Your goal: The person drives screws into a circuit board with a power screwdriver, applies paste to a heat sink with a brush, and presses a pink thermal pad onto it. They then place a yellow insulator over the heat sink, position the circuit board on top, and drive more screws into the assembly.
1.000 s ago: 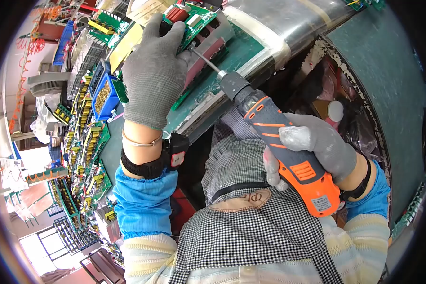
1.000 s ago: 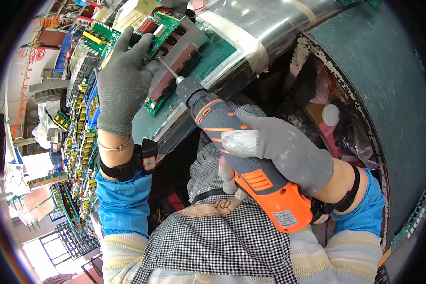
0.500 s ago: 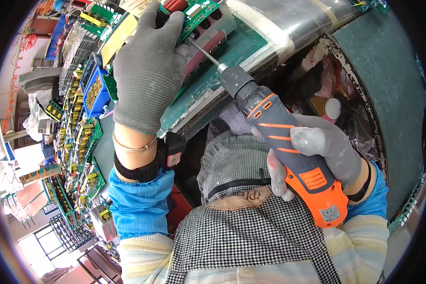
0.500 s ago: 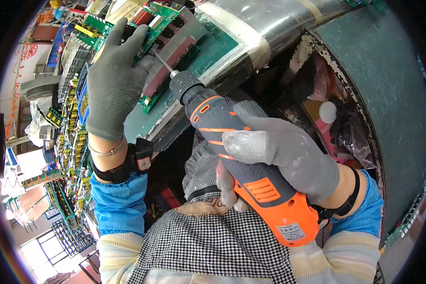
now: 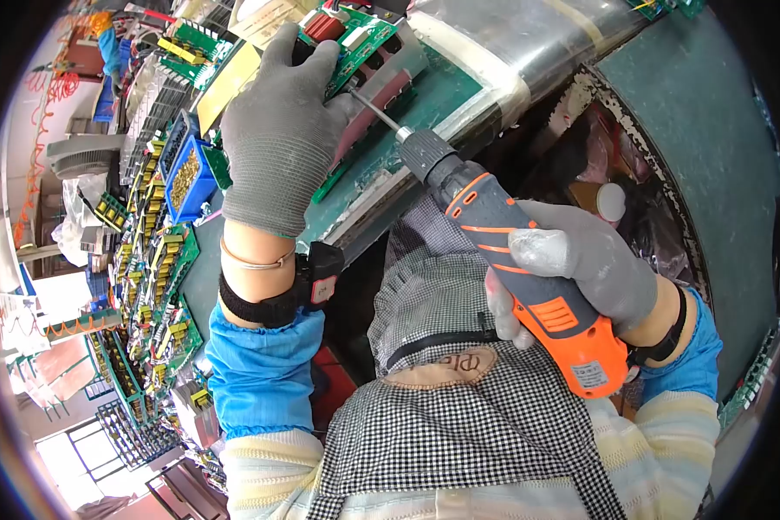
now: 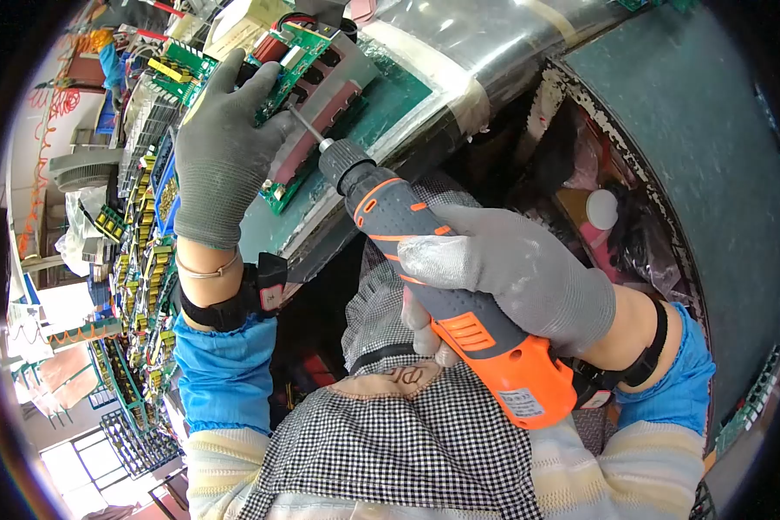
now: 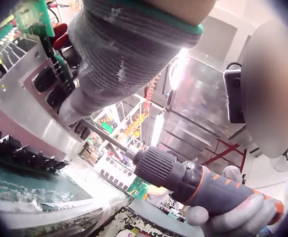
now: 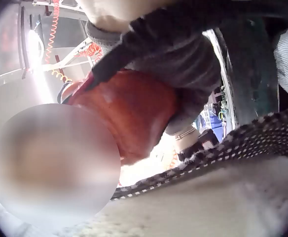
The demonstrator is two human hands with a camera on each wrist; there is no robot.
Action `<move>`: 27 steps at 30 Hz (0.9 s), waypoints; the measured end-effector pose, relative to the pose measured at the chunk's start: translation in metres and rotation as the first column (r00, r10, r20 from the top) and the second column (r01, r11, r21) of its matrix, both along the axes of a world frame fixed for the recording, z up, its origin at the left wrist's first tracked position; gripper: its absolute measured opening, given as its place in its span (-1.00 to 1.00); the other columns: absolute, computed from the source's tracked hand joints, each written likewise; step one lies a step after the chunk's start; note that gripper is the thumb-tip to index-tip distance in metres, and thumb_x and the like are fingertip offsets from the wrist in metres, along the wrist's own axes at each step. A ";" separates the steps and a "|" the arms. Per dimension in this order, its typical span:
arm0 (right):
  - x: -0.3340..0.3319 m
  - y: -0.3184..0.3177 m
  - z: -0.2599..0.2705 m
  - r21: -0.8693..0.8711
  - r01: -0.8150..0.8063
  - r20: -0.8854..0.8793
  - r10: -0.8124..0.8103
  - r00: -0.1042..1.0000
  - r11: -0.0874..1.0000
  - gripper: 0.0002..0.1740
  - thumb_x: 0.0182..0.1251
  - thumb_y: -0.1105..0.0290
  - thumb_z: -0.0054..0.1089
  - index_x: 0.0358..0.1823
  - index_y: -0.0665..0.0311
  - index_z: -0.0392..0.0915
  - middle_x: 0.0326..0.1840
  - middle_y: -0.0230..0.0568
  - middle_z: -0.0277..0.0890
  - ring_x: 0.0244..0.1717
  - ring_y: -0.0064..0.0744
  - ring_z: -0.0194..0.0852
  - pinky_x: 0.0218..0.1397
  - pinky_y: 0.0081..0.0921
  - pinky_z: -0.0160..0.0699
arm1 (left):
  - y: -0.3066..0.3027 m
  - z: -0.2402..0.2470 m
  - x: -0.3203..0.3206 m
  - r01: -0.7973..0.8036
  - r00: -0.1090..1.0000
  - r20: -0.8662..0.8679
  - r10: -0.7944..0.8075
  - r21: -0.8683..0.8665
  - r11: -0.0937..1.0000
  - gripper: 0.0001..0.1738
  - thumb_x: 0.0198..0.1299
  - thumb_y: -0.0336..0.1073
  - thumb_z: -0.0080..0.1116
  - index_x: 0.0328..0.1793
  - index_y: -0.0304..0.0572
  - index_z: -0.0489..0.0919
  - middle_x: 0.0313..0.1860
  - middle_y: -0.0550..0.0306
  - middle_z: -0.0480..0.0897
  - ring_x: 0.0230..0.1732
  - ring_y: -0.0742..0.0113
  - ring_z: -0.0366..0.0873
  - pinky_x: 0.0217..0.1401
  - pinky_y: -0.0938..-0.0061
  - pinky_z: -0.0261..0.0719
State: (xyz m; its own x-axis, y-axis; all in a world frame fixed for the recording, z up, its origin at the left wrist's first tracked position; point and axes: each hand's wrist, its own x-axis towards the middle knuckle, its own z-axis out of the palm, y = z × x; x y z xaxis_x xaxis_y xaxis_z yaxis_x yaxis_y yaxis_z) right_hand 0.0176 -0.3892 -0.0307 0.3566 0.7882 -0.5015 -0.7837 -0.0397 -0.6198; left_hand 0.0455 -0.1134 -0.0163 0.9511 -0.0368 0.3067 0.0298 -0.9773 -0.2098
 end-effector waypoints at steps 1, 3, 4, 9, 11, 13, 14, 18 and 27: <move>0.001 -0.001 0.001 0.014 -0.005 -0.028 0.005 1.000 1.000 -0.48 0.38 0.10 0.24 0.14 0.37 0.42 -0.29 -0.14 0.60 -0.35 -0.38 0.65 -0.28 -0.42 0.72 | 0.000 -0.001 0.000 -0.006 1.000 0.003 0.006 -0.002 1.000 -0.39 0.10 -0.07 0.44 0.33 0.17 0.64 0.46 0.05 0.49 0.11 0.05 0.72 0.13 0.24 0.68; 0.006 -0.002 0.003 0.046 -0.015 -0.076 0.019 0.997 0.999 -0.49 0.39 0.11 0.24 0.14 0.37 0.42 -0.28 -0.13 0.61 -0.36 -0.37 0.66 -0.28 -0.42 0.73 | -0.003 0.000 0.000 -0.019 1.000 -0.011 0.019 -0.001 1.000 -0.40 0.11 -0.07 0.43 0.34 0.18 0.63 0.46 0.06 0.50 0.11 0.05 0.72 0.13 0.25 0.68; 0.008 -0.002 0.002 0.038 -0.023 -0.071 0.026 0.997 0.999 -0.49 0.39 0.12 0.24 0.15 0.38 0.41 -0.28 -0.13 0.61 -0.35 -0.37 0.66 -0.28 -0.42 0.73 | -0.003 0.001 0.000 -0.029 0.999 -0.015 0.029 0.001 1.000 -0.40 0.12 -0.08 0.43 0.35 0.18 0.62 0.45 0.06 0.50 0.11 0.06 0.72 0.13 0.25 0.68; 0.000 0.002 0.008 -0.088 0.005 0.030 -0.003 1.000 0.996 -0.45 0.40 0.14 0.14 0.20 0.45 0.38 -0.24 0.04 0.63 -0.32 -0.19 0.68 -0.25 -0.32 0.73 | 0.001 -0.003 -0.003 0.019 1.000 -0.009 -0.019 0.008 1.000 -0.44 0.14 -0.05 0.41 0.29 0.12 0.61 0.40 0.03 0.52 0.10 0.02 0.70 0.06 0.21 0.69; 0.002 -0.006 0.000 -0.060 -0.036 0.093 0.041 0.995 0.998 -0.35 0.38 0.13 0.19 0.34 0.43 0.33 -0.22 0.03 0.64 -0.23 -0.19 0.69 -0.13 -0.32 0.71 | 0.005 -0.006 -0.003 0.078 0.995 0.064 -0.075 -0.045 0.996 -0.46 0.17 -0.02 0.37 0.26 0.07 0.59 0.40 -0.04 0.50 0.07 -0.12 0.67 0.00 0.16 0.69; 0.005 -0.022 -0.008 -0.020 -0.132 0.225 0.133 0.965 0.991 -0.33 0.43 0.14 0.22 0.45 0.30 0.30 -0.23 -0.07 0.65 -0.19 -0.36 0.66 -0.07 -0.42 0.64 | 0.003 0.000 -0.008 0.075 0.995 0.074 -0.065 -0.140 0.987 -0.56 0.19 -0.05 0.33 0.14 0.01 0.54 0.39 -0.10 0.44 0.04 -0.28 0.63 0.08 0.03 0.66; 0.007 -0.034 -0.007 0.011 -0.137 0.204 0.132 0.970 0.991 -0.38 0.43 0.17 0.19 0.41 0.34 0.33 -0.22 -0.02 0.65 -0.14 -0.33 0.66 -0.05 -0.40 0.65 | 0.014 -0.002 -0.010 0.167 0.980 0.138 -0.140 -0.212 0.963 -0.49 0.16 -0.09 0.37 0.21 -0.03 0.53 0.42 -0.16 0.42 0.12 -0.28 0.59 0.19 0.01 0.60; 0.034 -0.053 -0.004 -0.175 0.129 0.499 -0.025 0.867 0.976 -0.49 0.41 0.22 0.15 0.28 0.33 0.34 -0.24 -0.08 0.64 -0.24 -0.33 0.66 -0.15 -0.39 0.69 | 0.026 0.035 -0.056 0.185 0.925 0.380 -0.008 -0.431 0.883 -0.38 0.10 -0.32 0.42 0.32 -0.21 0.53 0.41 -0.16 0.47 0.17 -0.11 0.58 0.26 0.21 0.55; 0.200 -0.018 -0.045 -0.352 0.518 0.936 0.298 0.188 0.780 -0.30 0.37 0.20 0.29 0.42 0.40 0.27 -0.01 -0.03 0.56 -0.07 -0.20 0.56 0.10 -0.29 0.54 | 0.087 0.009 -0.169 -0.243 0.968 -0.251 0.019 -0.913 0.328 -0.70 0.23 -0.33 0.33 0.03 -0.34 0.66 -0.19 0.02 0.73 -0.13 0.32 0.68 0.02 0.40 0.61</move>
State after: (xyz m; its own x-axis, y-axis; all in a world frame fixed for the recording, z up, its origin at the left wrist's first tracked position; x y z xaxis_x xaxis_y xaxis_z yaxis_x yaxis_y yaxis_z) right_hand 0.2179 -0.4072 -0.0760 0.8938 0.4445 0.0599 0.3493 -0.6060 -0.7147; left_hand -0.1240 -0.0261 -0.0072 0.9493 0.2958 -0.1064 0.2531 -0.5183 0.8169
